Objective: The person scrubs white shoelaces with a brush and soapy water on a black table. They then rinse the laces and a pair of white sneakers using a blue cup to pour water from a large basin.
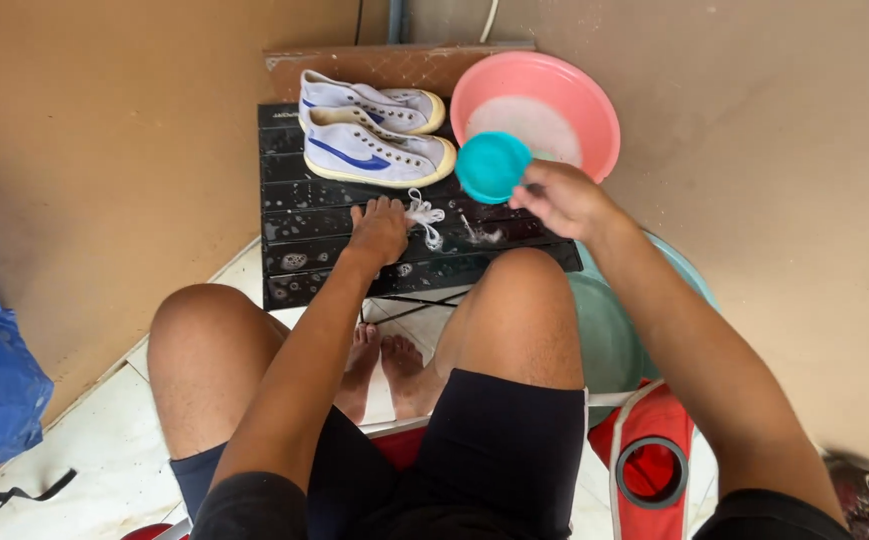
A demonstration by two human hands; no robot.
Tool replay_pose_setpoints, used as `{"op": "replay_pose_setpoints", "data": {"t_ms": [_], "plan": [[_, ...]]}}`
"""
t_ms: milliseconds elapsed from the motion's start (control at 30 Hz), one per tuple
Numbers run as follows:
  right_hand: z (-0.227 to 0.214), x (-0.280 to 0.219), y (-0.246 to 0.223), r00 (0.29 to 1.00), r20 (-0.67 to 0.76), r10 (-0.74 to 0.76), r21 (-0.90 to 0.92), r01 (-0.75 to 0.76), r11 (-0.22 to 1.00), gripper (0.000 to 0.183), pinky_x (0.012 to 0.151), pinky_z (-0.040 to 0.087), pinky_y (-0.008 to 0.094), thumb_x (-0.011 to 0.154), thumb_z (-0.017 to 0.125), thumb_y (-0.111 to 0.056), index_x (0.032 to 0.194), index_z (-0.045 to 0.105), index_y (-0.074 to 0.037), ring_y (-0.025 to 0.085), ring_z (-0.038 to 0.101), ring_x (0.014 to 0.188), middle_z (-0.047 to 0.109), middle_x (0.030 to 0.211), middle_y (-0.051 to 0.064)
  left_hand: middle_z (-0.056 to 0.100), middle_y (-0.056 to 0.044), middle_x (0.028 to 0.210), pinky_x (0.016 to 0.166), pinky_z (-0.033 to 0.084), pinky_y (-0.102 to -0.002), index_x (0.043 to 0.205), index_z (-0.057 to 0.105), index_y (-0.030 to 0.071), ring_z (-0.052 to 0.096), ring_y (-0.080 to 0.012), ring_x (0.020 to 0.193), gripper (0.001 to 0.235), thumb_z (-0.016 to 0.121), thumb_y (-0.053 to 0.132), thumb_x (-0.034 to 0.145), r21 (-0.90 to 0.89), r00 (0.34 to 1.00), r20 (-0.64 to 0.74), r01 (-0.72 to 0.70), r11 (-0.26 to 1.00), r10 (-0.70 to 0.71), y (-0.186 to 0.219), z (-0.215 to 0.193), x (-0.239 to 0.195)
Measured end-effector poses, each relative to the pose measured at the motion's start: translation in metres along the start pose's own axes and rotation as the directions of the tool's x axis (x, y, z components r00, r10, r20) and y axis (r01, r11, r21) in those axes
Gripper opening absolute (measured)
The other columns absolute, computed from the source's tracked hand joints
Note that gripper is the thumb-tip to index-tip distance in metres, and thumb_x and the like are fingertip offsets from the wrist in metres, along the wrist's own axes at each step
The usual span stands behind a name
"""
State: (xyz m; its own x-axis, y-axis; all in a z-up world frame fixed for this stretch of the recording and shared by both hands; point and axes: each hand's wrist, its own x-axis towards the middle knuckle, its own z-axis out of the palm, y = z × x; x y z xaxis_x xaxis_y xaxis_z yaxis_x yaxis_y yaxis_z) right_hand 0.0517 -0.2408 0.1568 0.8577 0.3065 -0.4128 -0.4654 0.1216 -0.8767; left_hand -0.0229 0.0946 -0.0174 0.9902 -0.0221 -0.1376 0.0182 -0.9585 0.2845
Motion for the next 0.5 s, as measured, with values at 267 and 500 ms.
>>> {"op": "replay_pose_setpoints", "data": {"t_ms": [267, 500], "plan": [[0.095, 0.039, 0.011, 0.993, 0.115, 0.038, -0.068, -0.03, 0.997, 0.017, 0.09, 0.085, 0.033, 0.102, 0.076, 0.002, 0.118, 0.072, 0.006, 0.034, 0.091, 0.082, 0.07, 0.095, 0.019, 0.067, -0.01, 0.094, 0.06, 0.067, -0.037, 0.15, 0.069, -0.009, 0.067, -0.0192, 0.076, 0.051, 0.053, 0.034, 0.128, -0.89, 0.972, 0.21, 0.236, 0.39, -0.11, -0.038, -0.054, -0.023], [0.143, 0.029, 0.002, 0.991, 0.128, -0.047, -0.213, 0.073, 0.974, 0.04, 0.095, 0.084, 0.046, 0.098, 0.074, 0.004, 0.138, 0.077, 0.009, 0.037, 0.092, 0.086, 0.076, 0.104, 0.02, 0.076, -0.007, 0.075, 0.047, 0.066, -0.038, 0.113, 0.083, 0.01, 0.08, -0.0192, 0.054, 0.053, 0.05, 0.048, 0.127, -0.896, 0.957, 0.107, 0.211, 0.391, -0.27, -0.033, -0.082, -0.019]]}}
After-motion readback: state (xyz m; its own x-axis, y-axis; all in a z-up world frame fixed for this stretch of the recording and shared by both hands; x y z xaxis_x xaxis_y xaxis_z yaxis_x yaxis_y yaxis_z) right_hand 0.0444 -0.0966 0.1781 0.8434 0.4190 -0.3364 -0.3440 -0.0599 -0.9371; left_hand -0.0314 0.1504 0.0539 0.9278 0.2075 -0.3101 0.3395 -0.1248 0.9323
